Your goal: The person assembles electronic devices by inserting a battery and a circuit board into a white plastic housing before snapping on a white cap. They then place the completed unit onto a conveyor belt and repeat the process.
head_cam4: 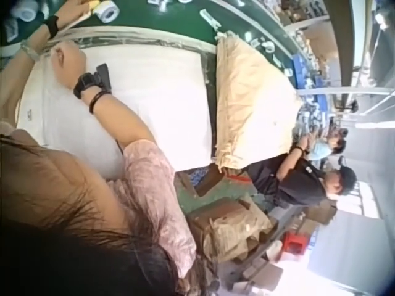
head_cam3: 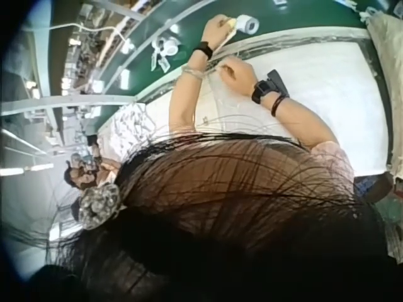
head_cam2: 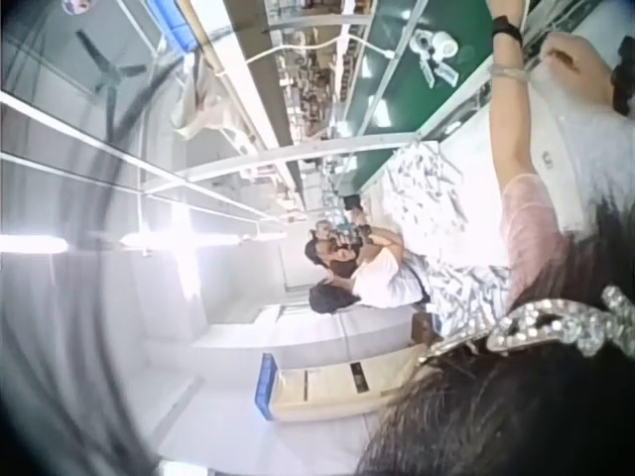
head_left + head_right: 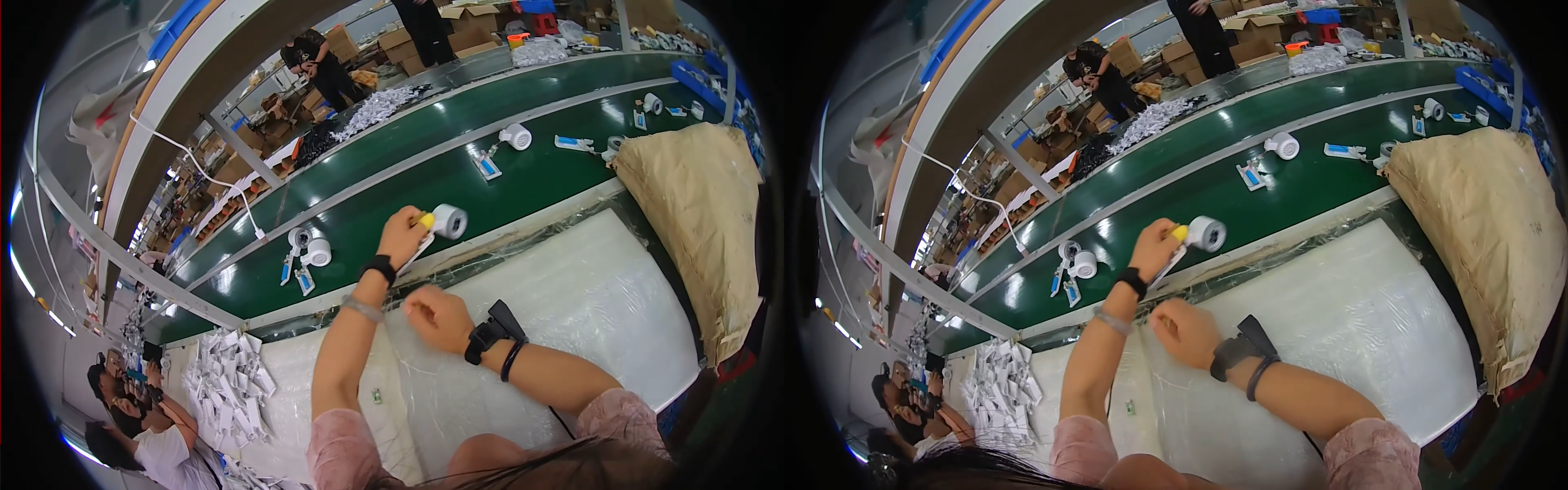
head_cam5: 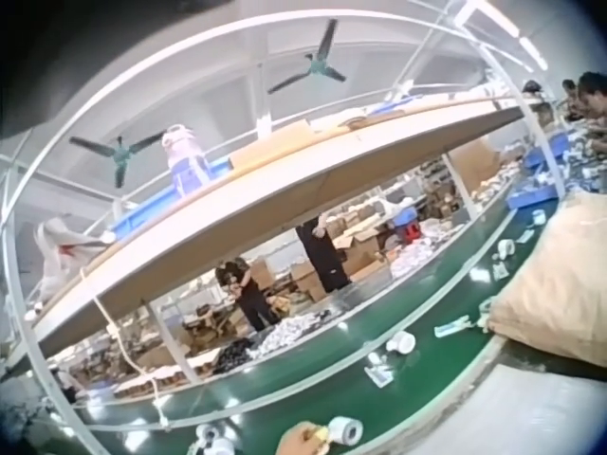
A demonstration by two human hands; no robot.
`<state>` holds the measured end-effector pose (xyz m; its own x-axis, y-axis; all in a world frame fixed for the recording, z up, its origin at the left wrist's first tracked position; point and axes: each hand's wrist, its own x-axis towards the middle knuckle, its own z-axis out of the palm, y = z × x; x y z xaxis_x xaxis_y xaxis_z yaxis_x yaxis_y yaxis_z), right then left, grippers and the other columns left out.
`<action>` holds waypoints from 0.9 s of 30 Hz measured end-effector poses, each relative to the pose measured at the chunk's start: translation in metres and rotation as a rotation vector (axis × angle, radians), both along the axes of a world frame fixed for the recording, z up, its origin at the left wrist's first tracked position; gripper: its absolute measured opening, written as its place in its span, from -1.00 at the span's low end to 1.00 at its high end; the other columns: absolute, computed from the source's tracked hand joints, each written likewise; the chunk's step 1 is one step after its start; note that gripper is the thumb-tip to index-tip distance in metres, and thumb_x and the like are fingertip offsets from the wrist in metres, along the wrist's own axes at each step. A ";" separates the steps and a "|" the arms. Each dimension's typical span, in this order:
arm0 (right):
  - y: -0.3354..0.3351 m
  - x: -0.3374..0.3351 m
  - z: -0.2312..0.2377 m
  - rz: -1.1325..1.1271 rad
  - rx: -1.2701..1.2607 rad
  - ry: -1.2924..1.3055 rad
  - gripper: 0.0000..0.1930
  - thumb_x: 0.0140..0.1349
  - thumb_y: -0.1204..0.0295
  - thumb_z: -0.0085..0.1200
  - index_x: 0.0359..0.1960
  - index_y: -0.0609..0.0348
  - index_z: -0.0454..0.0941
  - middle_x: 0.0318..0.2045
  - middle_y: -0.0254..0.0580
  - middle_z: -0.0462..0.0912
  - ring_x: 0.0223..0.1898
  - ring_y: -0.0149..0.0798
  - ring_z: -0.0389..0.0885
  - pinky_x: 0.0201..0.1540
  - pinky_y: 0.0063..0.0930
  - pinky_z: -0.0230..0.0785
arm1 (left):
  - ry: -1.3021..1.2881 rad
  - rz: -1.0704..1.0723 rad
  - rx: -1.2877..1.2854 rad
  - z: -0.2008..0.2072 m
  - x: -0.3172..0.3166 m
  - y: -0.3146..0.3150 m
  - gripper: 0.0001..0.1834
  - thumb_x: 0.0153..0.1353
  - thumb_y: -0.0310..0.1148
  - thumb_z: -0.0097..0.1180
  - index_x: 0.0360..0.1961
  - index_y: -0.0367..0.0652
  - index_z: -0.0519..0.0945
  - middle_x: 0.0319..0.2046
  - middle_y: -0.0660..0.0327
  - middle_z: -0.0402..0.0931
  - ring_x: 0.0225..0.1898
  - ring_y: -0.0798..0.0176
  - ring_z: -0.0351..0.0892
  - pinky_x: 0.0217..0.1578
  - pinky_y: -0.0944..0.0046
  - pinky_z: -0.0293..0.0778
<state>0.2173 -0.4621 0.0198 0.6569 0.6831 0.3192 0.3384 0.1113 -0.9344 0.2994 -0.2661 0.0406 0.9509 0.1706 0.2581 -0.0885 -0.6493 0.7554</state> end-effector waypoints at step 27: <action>0.009 0.009 -0.013 0.004 0.062 -0.762 -0.73 -0.02 0.43 0.25 -0.22 -0.01 0.60 -0.35 -0.38 0.59 -0.12 -0.22 0.51 0.15 -0.17 0.16 | 0.526 0.024 -0.637 0.006 -0.234 -0.040 -0.70 0.27 -0.43 0.05 0.00 -0.26 0.41 -0.28 0.21 0.57 -0.42 0.40 0.59 -0.46 0.41 0.48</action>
<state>0.2260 -0.4527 0.0068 0.2376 0.6507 0.7212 0.8863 0.1586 -0.4351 0.0653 -0.3057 0.0470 0.9147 0.1553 -0.3732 0.3881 -0.0798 0.9181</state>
